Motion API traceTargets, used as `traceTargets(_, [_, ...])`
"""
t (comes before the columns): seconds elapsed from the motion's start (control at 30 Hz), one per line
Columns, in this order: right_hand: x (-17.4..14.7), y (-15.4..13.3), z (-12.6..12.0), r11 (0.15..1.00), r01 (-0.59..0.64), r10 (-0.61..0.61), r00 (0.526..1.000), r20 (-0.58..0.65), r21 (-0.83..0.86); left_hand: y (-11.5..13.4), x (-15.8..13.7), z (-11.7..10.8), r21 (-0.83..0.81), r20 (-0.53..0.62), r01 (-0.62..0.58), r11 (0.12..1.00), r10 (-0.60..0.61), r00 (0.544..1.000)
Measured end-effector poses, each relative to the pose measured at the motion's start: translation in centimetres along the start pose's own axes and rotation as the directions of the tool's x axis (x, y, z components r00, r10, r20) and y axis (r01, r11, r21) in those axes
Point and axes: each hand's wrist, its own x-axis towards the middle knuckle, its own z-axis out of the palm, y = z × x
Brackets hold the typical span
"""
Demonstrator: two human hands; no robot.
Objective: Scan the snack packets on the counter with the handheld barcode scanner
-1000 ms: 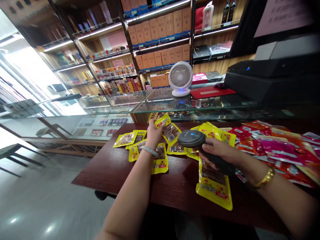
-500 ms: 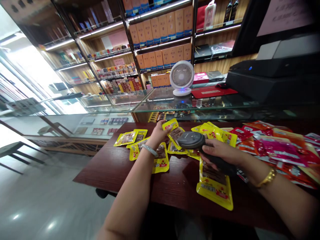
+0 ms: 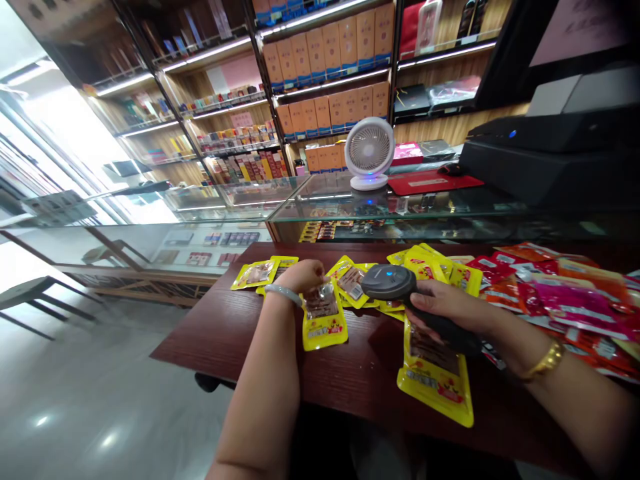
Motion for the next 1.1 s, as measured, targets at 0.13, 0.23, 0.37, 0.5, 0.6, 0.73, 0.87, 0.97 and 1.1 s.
traceTargets(0.13, [-0.2, 0.1, -0.1, 1.000, 0.017, -0.017, 1.000, 0.009, 0.011, 1.1, -0.1, 0.2, -0.369, -0.011, -0.132, 0.920, 0.137, 0.990])
traceTargets(0.23, [-0.4, -0.1, -0.1, 1.000, 0.017, -0.017, 1.000, 0.003, 0.017, 2.2, 0.2, 1.2, -0.440, -0.031, -0.178, 0.880, 0.184, 0.982])
traceTargets(0.37, [-0.6, -0.3, 0.0, 1.000, 0.022, -0.022, 1.000, -0.003, 0.020, 3.1, 0.7, 2.4, -0.360, -0.055, -0.178, 0.916, 0.170, 0.984])
traceTargets(0.5, [-0.5, -0.2, 0.0, 0.999, 0.018, -0.018, 1.000, -0.010, 0.026, 3.3, 0.3, 1.9, -0.266, -0.128, -0.198, 0.943, 0.169, 0.977])
traceTargets(0.6, [-0.5, -0.2, 0.0, 0.999, 0.024, -0.023, 1.000, -0.012, 0.035, 3.7, 0.2, 1.8, -0.284, -0.169, -0.196, 0.939, 0.152, 0.974])
traceTargets(0.73, [-0.4, 0.1, -0.2, 0.999, 0.016, -0.015, 0.999, -0.032, 0.031, 4.6, 1.3, 3.7, -0.407, -0.260, -0.142, 0.902, 0.035, 0.965])
traceTargets(0.87, [-0.2, 0.9, -0.5, 0.999, -0.010, 0.013, 0.999, -0.044, 0.049, 5.1, 2.3, 6.3, -0.524, -0.237, -0.208, 0.826, 0.094, 0.967])
traceTargets(0.97, [0.1, 0.9, -0.3, 0.995, -0.027, 0.032, 0.998, -0.050, 0.098, 4.9, 2.2, 6.2, -0.472, -0.302, -0.270, 0.839, 0.134, 0.944])
traceTargets(1.1, [-0.1, -0.9, 1.5, 0.995, -0.030, 0.040, 0.993, -0.107, 0.093, 3.9, 1.1, 3.2, -0.278, -0.397, -0.228, 0.933, 0.105, 0.912])
